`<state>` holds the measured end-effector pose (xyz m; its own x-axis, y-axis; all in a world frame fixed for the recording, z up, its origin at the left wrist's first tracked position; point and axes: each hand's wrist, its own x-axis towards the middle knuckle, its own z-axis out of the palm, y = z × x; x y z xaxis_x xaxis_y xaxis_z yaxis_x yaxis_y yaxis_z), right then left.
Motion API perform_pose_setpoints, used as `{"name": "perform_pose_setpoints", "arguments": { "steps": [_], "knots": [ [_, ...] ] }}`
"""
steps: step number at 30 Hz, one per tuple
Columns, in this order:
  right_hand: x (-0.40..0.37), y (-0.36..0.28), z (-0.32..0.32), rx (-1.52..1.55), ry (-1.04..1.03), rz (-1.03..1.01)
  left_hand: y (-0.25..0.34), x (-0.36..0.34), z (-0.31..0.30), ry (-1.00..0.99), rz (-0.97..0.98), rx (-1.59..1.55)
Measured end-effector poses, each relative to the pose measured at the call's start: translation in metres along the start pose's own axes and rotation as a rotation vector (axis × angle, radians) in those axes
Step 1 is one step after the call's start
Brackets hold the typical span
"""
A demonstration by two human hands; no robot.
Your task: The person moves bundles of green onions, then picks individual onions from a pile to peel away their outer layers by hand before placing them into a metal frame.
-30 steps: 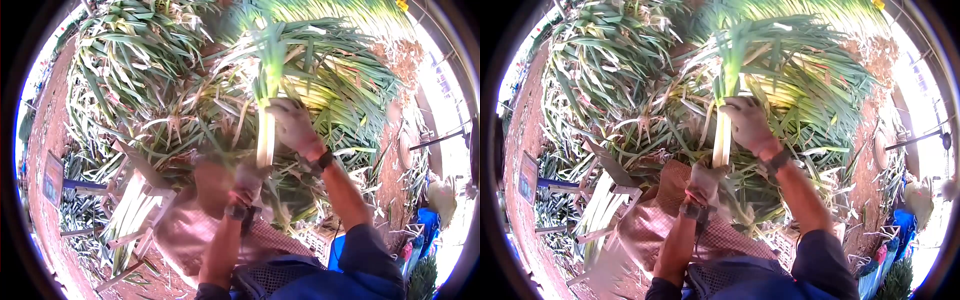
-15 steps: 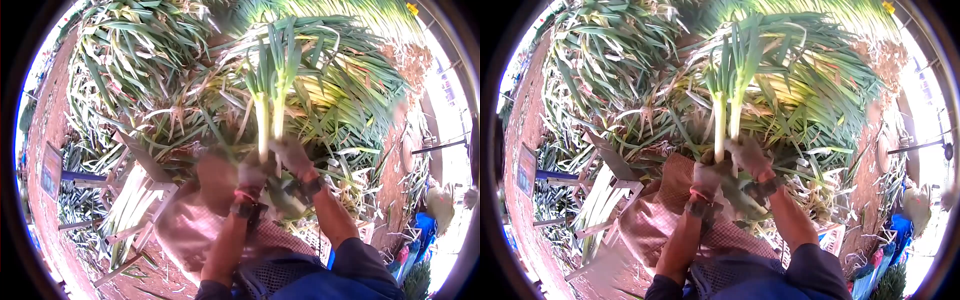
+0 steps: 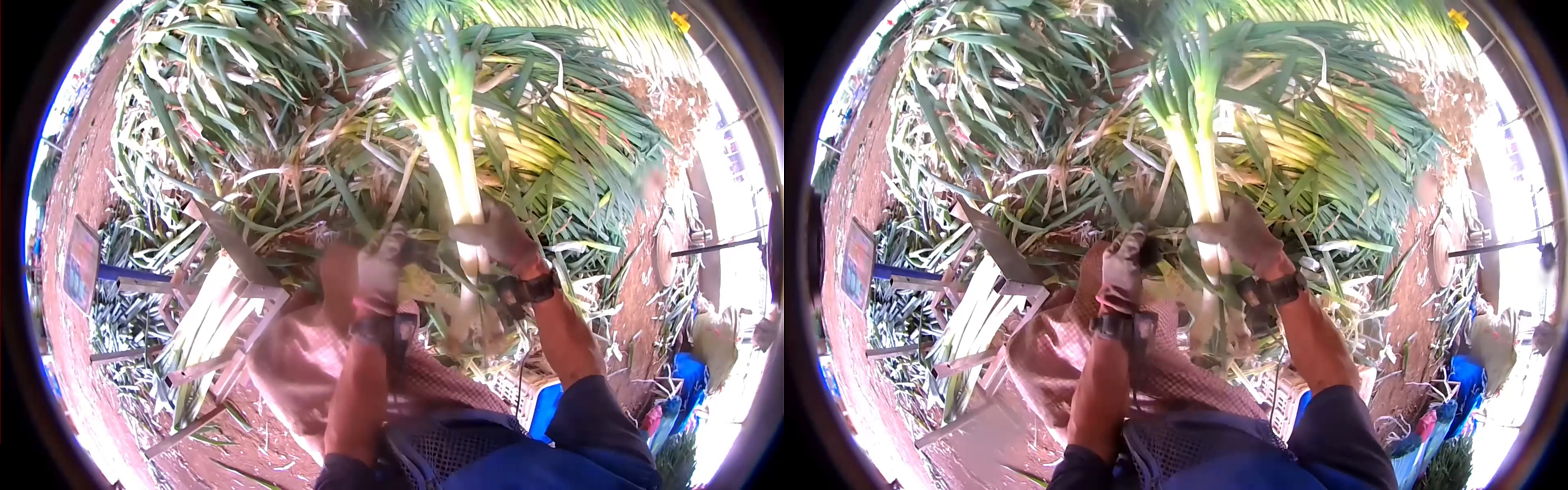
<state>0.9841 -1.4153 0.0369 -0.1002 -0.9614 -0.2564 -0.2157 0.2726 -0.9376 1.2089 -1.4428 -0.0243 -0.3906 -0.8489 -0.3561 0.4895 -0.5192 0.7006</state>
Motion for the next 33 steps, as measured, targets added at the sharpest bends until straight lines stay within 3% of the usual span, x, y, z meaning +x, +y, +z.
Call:
{"name": "perform_pose_setpoints", "arguments": {
  "steps": [1,2,4,5,6,8,9,11,12,14,15,16,18,19,20,22,23,24,26,29,30,31,33],
  "knots": [
    [-0.004,0.0,0.0,-0.034,-0.078,-0.018,0.016,0.001,0.008,0.1,-0.141,0.013],
    [-0.009,-0.015,0.007,-0.067,-0.159,-0.038,0.006,0.011,0.003,0.111,-0.136,0.006],
    [-0.021,-0.028,0.018,0.016,-0.225,0.028,-0.025,0.032,-0.012,-0.184,0.299,0.073],
    [-0.02,-0.019,0.024,-0.029,-0.264,0.027,-0.011,0.025,-0.002,-0.22,0.203,-0.021],
    [-0.019,-0.007,0.03,-0.073,-0.304,0.024,-0.005,0.028,0.001,-0.267,0.335,0.175],
    [-0.019,0.013,0.045,0.026,-0.343,0.083,-0.01,0.043,-0.009,-0.323,0.305,0.075],
    [-0.019,0.016,0.053,0.103,-0.3,-0.01,-0.013,0.039,-0.011,-0.307,0.309,0.081],
    [-0.017,0.017,0.059,0.183,-0.267,-0.106,0.004,0.024,0.005,0.148,0.048,-0.001],
    [-0.016,0.016,0.056,0.064,-0.342,-0.045,0.007,0.023,0.001,0.155,0.054,-0.001],
    [-0.014,0.024,0.054,-0.057,-0.417,0.021,0.005,0.025,-0.013,0.215,0.142,-0.025],
    [-0.011,0.037,0.056,-0.096,-0.414,-0.158,-0.037,0.058,-0.05,0.289,0.529,0.431],
    [-0.01,0.044,0.058,-0.133,-0.407,-0.336,-0.025,0.05,-0.04,0.294,0.526,0.431],
    [-0.017,0.04,0.063,-0.103,-0.378,-0.228,0.014,0.028,-0.006,0.454,0.131,-0.093],
    [-0.019,0.039,0.066,-0.075,-0.342,-0.123,-0.021,0.049,-0.039,0.362,0.382,0.103],
    [-0.018,0.044,0.07,-0.071,-0.337,-0.119,0.002,0.033,-0.016,0.359,0.376,0.107],
    [-0.015,0.058,0.079,-0.513,-0.116,-0.415,0.038,0.0,0.031,0.423,-0.078,-0.082],
    [-0.02,0.046,0.083,-0.51,-0.108,-0.408,-0.024,0.043,-0.01,0.284,0.096,-0.309],
    [-0.029,0.025,0.088,-0.643,-0.086,-0.35,-0.037,0.048,-0.023,0.282,0.087,-0.305],
    [-0.033,0.018,0.088,-0.774,-0.067,-0.29,-0.04,0.043,-0.037,0.069,0.218,0.423],
    [-0.021,0.02,0.069,-0.604,-0.225,-0.403,-0.034,0.028,-0.04,0.011,0.306,0.422],
    [-0.011,0.01,0.057,-0.52,-0.287,-0.225,-0.031,0.022,-0.038,-0.018,0.351,0.42],
    [0.002,0.002,0.049,-0.433,-0.345,-0.048,-0.033,0.02,-0.036,0.017,0.503,0.69],
    [0.038,-0.002,0.044,-0.448,-0.342,-0.073,-0.028,0.02,-0.034,0.004,0.599,0.852]
  ]
}}
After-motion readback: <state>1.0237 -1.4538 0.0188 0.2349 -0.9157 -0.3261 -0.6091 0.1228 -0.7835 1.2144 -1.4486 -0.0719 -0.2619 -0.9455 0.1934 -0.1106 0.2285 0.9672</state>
